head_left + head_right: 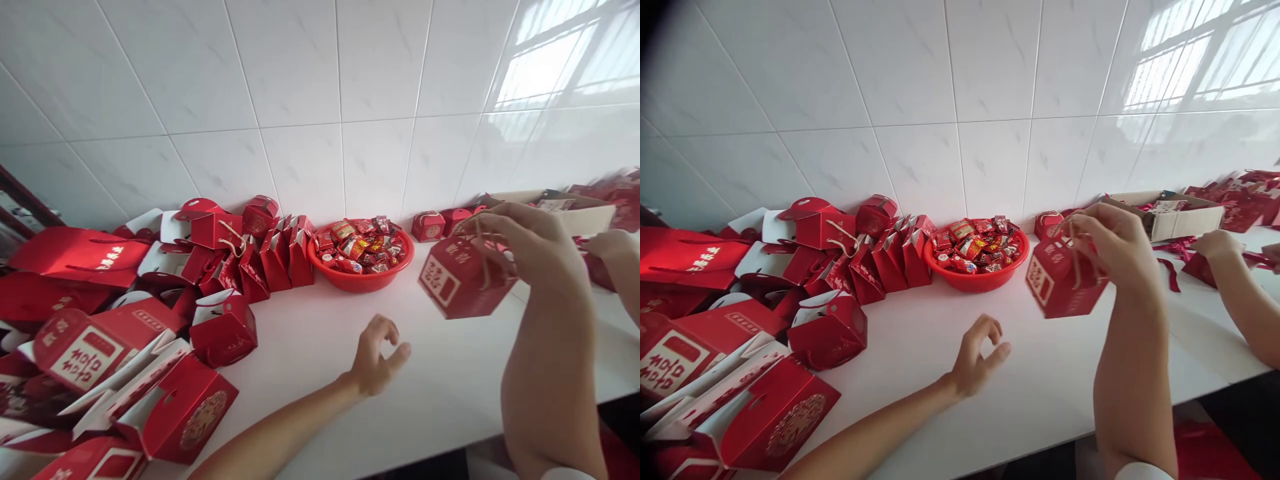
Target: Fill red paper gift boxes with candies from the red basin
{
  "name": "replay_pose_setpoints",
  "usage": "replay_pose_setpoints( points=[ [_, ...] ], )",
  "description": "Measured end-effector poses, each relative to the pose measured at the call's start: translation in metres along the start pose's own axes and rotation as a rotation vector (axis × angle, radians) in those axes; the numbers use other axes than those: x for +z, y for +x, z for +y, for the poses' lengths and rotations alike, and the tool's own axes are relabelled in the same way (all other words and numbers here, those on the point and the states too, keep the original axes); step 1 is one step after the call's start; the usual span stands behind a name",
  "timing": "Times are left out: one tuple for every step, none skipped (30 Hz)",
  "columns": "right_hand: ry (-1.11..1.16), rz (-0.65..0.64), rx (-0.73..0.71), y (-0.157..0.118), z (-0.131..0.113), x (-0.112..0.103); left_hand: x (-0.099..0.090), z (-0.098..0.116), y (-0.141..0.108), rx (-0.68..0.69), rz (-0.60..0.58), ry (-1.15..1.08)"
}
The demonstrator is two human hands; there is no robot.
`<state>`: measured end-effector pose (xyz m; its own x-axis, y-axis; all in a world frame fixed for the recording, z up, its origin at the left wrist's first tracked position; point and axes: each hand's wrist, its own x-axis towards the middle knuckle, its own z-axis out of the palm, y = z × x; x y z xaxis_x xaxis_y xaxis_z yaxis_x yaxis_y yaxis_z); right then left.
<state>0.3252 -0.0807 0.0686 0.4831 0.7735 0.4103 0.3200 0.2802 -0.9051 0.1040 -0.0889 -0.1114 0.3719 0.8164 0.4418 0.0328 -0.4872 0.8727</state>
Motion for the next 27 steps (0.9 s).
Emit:
replay_pose_setpoints(
  points=[
    [0.02, 0.072, 0.014, 0.002, 0.004, -0.008, 0.006, -0.005, -0.005, -0.042, -0.098, -0.005],
    [0.029, 0.136, 0.012, 0.003, 0.008, -0.016, 0.012, -0.009, -0.009, -0.072, -0.221, -0.005],
    [0.029, 0.205, -0.018, 0.005, 0.013, -0.024, 0.016, -0.013, -0.013, -0.082, -0.347, 0.0],
    [0.021, 0.263, -0.034, 0.007, 0.019, -0.031, 0.019, -0.015, -0.016, -0.068, -0.457, 0.009],
    [0.025, 0.32, -0.044, 0.009, 0.026, -0.039, 0.021, -0.017, -0.018, -0.043, -0.538, 0.022],
    [0.026, 0.377, -0.05, 0.011, 0.034, -0.045, 0.022, -0.019, -0.019, -0.011, -0.592, 0.039],
    [0.033, 0.454, -0.024, 0.014, 0.043, -0.051, 0.022, -0.02, -0.02, 0.021, -0.618, 0.057],
    [0.03, 0.503, 0.007, 0.016, 0.052, -0.056, 0.022, -0.021, -0.02, 0.046, -0.63, 0.074],
    [0.011, 0.552, 0.054, 0.018, 0.061, -0.061, 0.022, -0.022, -0.021, 0.065, -0.637, 0.092],
    [-0.018, 0.565, 0.086, 0.02, 0.07, -0.064, 0.022, -0.023, -0.021, 0.08, -0.644, 0.112],
    [-0.047, 0.577, 0.096, 0.023, 0.079, -0.066, 0.022, -0.023, -0.021, 0.095, -0.647, 0.131],
    [-0.07, 0.592, 0.101, 0.025, 0.088, -0.068, 0.022, -0.024, -0.021, 0.107, -0.651, 0.153],
    [-0.088, 0.612, 0.105, 0.028, 0.096, -0.068, 0.022, -0.025, -0.022, 0.116, -0.657, 0.178],
    [-0.093, 0.633, 0.11, 0.031, 0.104, -0.068, 0.022, -0.025, -0.022, 0.122, -0.664, 0.205],
    [-0.089, 0.649, 0.12, 0.034, 0.112, -0.067, 0.022, -0.025, -0.022, 0.125, -0.671, 0.231],
    [-0.085, 0.657, 0.122, 0.038, 0.119, -0.066, 0.022, -0.026, -0.022, 0.126, -0.681, 0.252],
    [-0.08, 0.663, 0.123, 0.042, 0.126, -0.065, 0.022, -0.026, -0.022, 0.125, -0.691, 0.269],
    [-0.077, 0.664, 0.122, 0.046, 0.133, -0.063, 0.022, -0.025, -0.022, 0.123, -0.697, 0.278],
    [-0.075, 0.661, 0.122, 0.049, 0.139, -0.062, 0.022, -0.025, -0.021, 0.121, -0.698, 0.276],
    [-0.077, 0.653, 0.123, 0.051, 0.143, -0.061, 0.022, -0.025, -0.021, 0.121, -0.697, 0.264],
    [-0.085, 0.643, 0.125, 0.052, 0.146, -0.06, 0.021, -0.024, -0.021, 0.121, -0.694, 0.247],
    [-0.098, 0.628, 0.129, 0.052, 0.147, -0.06, 0.021, -0.024, -0.021, 0.117, -0.687, 0.229],
    [-0.112, 0.61, 0.135, 0.051, 0.148, -0.061, 0.021, -0.024, -0.021, 0.113, -0.679, 0.21],
    [-0.142, 0.587, 0.137, 0.048, 0.146, -0.063, 0.021, -0.024, -0.021, 0.109, -0.673, 0.196],
    [-0.189, 0.562, 0.14, 0.045, 0.144, -0.065, 0.021, -0.023, -0.021, 0.104, -0.669, 0.187],
    [-0.252, 0.533, 0.145, 0.041, 0.142, -0.068, 0.021, -0.023, -0.021, 0.098, -0.665, 0.184],
    [-0.338, 0.5, 0.15, 0.036, 0.139, -0.072, 0.021, -0.023, -0.022, 0.092, -0.662, 0.183]
  ],
)
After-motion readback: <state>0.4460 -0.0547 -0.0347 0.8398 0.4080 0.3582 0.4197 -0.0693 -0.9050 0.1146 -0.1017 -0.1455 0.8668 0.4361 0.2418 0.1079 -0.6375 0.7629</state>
